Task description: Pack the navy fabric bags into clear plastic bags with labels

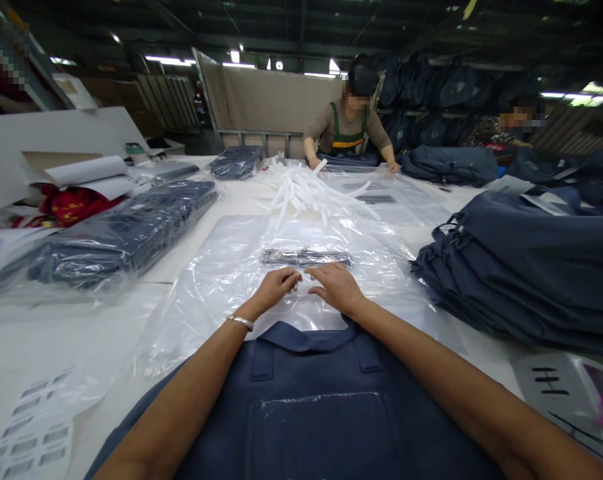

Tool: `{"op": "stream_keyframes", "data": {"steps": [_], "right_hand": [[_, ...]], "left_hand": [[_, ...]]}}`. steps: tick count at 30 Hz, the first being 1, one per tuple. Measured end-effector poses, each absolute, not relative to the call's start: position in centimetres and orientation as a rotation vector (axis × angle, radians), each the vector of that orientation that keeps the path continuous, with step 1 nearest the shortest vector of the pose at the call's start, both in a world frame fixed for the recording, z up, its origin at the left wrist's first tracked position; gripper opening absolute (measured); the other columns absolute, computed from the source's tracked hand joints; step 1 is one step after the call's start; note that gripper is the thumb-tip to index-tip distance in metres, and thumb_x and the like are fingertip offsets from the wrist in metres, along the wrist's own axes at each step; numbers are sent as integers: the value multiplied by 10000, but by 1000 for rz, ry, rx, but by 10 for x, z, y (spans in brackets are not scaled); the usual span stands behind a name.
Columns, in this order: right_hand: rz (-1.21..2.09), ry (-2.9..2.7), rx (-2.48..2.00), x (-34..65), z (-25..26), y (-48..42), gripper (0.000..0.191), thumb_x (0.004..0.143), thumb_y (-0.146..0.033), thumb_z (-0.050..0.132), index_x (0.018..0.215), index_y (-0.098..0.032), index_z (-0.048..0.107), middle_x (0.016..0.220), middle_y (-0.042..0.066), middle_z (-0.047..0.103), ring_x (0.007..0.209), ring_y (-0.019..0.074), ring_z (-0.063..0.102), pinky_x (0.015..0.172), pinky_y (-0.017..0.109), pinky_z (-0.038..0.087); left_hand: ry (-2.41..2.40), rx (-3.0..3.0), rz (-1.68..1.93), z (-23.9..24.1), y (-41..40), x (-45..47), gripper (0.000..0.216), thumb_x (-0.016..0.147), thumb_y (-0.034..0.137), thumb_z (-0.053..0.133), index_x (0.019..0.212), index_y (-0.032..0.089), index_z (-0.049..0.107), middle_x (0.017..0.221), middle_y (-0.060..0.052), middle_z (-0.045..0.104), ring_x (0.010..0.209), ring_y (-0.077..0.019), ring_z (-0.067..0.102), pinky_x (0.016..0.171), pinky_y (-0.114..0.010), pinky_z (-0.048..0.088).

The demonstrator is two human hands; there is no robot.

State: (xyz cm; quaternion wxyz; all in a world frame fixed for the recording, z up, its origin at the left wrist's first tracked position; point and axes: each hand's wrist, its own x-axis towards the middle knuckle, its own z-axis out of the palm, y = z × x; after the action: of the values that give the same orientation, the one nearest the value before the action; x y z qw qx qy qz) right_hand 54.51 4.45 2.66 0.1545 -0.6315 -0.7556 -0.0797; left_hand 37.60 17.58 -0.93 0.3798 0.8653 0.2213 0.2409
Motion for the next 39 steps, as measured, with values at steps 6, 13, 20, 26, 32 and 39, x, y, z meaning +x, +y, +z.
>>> {"op": "stream_keyframes", "data": {"steps": [6, 13, 20, 26, 32, 39], "right_hand": [[72, -1799, -1854, 551, 17, 39, 230, 925, -398, 616, 1032, -223, 721, 943, 34, 735, 848, 171, 660, 766, 267, 456], [-59, -1693, -1689, 551, 8, 30, 233, 960, -281, 525, 1082, -214, 712, 1046, 69, 720, 988, 206, 635, 917, 345, 468], [-174, -2338, -1406, 536, 9, 34, 543, 857, -355, 704, 1346, -196, 530, 1295, 121, 600, 1153, 263, 521, 982, 428, 417], [-297, -2380, -1461, 532, 1, 43, 352, 900, -238, 641, 1247, -214, 584, 1281, 101, 604, 1226, 245, 459, 1085, 455, 300], [13, -2529, -1589, 526, 1, 37, 175, 937, -185, 553, 988, -219, 717, 944, 52, 717, 905, 193, 613, 763, 311, 422], [516, -2199, -1803, 519, 11, 25, 162, 849, -275, 683, 966, -190, 756, 876, 73, 739, 800, 208, 675, 690, 277, 468]], "left_hand": [[599, 2303, 621, -3, 174, 370, 349, 927, 491, 482, 948, 221, 701, 726, 8, 664, 676, -145, 577, 676, -255, 409], [610, 2476, 568, 0, 168, 360, 363, 901, 512, 532, 1111, 251, 673, 1009, -29, 729, 805, -171, 648, 750, -270, 464], [599, 2313, 476, 1, 169, 359, 362, 949, 455, 450, 821, 201, 674, 678, 8, 690, 653, -139, 635, 643, -233, 440], [661, 2250, 509, -5, 169, 364, 388, 953, 458, 417, 789, 189, 644, 674, 3, 694, 600, -130, 623, 606, -228, 456], [826, 2192, 809, 0, 175, 363, 372, 965, 476, 403, 895, 210, 654, 770, -12, 715, 711, -143, 665, 677, -235, 495], [1035, 1960, 1468, 31, 184, 351, 357, 994, 441, 375, 1019, 203, 640, 802, -3, 692, 641, -109, 627, 655, -219, 482]]}}
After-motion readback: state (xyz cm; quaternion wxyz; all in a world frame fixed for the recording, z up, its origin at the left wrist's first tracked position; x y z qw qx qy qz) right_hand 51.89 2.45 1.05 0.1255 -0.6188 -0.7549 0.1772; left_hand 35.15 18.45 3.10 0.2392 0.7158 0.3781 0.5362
